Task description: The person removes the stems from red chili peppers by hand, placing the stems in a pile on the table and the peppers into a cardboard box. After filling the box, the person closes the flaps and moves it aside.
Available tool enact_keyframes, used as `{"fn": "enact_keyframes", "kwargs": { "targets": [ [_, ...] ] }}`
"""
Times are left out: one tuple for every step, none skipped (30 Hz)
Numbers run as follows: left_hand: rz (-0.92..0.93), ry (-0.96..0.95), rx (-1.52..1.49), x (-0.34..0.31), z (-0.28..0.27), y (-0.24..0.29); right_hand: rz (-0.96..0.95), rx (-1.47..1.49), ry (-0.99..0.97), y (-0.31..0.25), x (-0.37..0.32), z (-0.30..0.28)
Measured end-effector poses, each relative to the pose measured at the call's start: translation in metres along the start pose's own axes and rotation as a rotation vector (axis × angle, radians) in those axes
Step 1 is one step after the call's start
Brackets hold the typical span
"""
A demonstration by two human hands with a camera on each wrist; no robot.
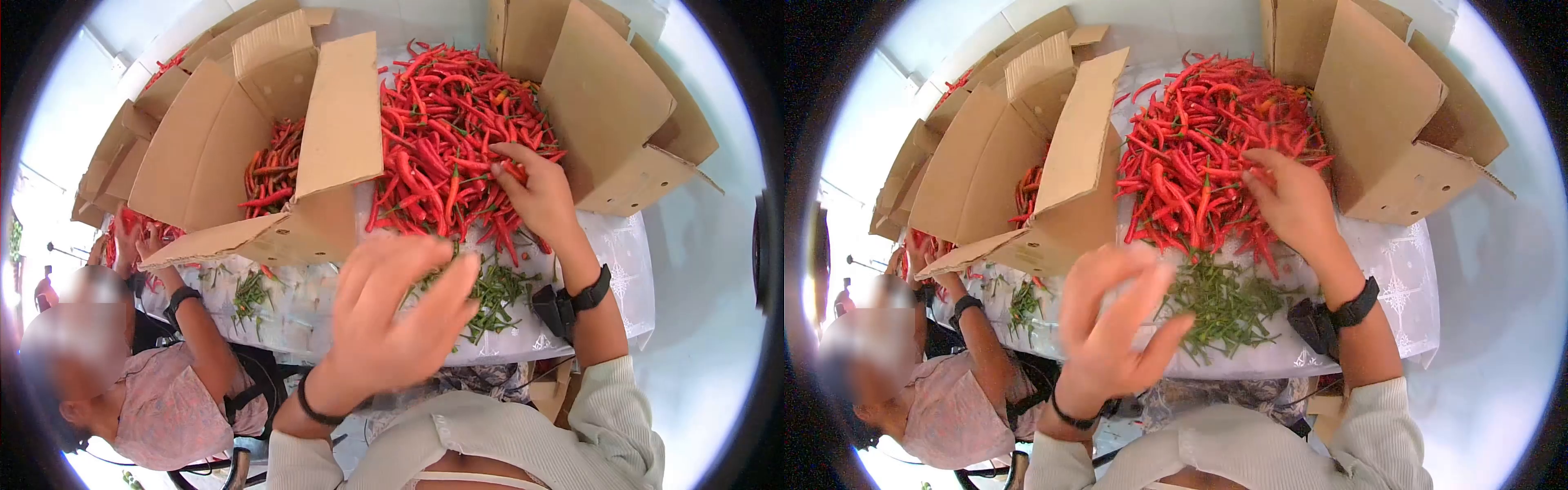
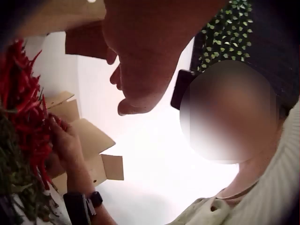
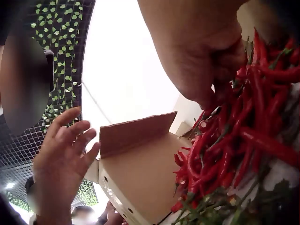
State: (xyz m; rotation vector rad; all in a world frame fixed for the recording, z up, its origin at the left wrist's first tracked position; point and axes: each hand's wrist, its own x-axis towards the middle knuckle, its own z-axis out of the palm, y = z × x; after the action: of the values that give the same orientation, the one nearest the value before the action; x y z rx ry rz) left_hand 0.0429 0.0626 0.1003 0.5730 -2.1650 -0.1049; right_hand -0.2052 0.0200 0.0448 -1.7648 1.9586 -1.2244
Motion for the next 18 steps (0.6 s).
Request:
{"fn": "enact_keyframes", "kwargs": {
  "targets": [
    [-0.049, 0.003, -0.084, 0.007, 0.017, -0.011, -0.071, -0.157, -0.047, 0.001, 0.003, 0.000],
    [-0.114, -0.003, -0.142, 0.014, 0.032, -0.020, -0.110, -0.149, -0.036, 0.004, 0.002, 0.000],
    [-0.179, -0.011, -0.202, 0.019, 0.046, -0.030, -0.148, -0.142, -0.025, 0.008, 0.001, 0.001],
    [-0.248, -0.025, -0.224, 0.021, 0.059, -0.043, -0.185, -0.138, -0.013, 0.010, -0.001, 0.000],
    [-0.320, -0.039, -0.248, 0.020, 0.072, -0.056, -0.191, -0.156, -0.003, 0.010, -0.003, -0.002],
    [-0.396, -0.053, -0.272, 0.020, 0.083, -0.065, -0.195, -0.174, 0.004, 0.008, -0.007, -0.004],
    [-0.342, -0.040, -0.209, 0.022, 0.092, -0.072, -0.203, -0.190, 0.011, 0.006, -0.009, -0.006],
    [-0.290, -0.026, -0.140, 0.023, 0.100, -0.078, -0.234, -0.195, 0.034, 0.005, -0.009, -0.006],
    [-0.241, -0.013, -0.067, 0.023, 0.104, -0.083, -0.267, -0.196, 0.053, 0.004, -0.009, -0.005],
    [-0.230, 0.038, -0.103, 0.021, 0.105, -0.085, -0.302, -0.194, 0.073, 0.002, -0.008, -0.003],
    [-0.228, 0.092, -0.131, 0.018, 0.106, -0.090, -0.316, -0.168, 0.074, 0.000, -0.004, 0.000],
    [-0.217, 0.140, -0.173, 0.014, 0.106, -0.090, -0.316, -0.152, 0.084, -0.001, -0.006, -0.002],
    [-0.259, 0.127, -0.163, 0.012, 0.101, -0.089, -0.314, -0.138, 0.095, -0.002, -0.009, -0.004],
    [-0.325, 0.103, -0.227, 0.008, 0.099, -0.086, -0.260, -0.075, 0.175, -0.004, -0.012, -0.004],
    [-0.391, 0.081, -0.291, 0.004, 0.098, -0.084, -0.206, -0.012, 0.255, -0.005, -0.015, -0.005],
    [-0.456, 0.060, -0.355, 0.002, 0.097, -0.083, -0.152, 0.051, 0.334, -0.005, -0.016, -0.004],
    [-0.446, 0.080, -0.431, 0.002, 0.099, -0.082, -0.125, 0.314, 0.299, 0.001, -0.016, -0.005],
    [-0.435, 0.100, -0.508, 0.003, 0.103, -0.079, -0.064, 0.436, 0.240, -0.004, -0.017, -0.007]
  ]
}}
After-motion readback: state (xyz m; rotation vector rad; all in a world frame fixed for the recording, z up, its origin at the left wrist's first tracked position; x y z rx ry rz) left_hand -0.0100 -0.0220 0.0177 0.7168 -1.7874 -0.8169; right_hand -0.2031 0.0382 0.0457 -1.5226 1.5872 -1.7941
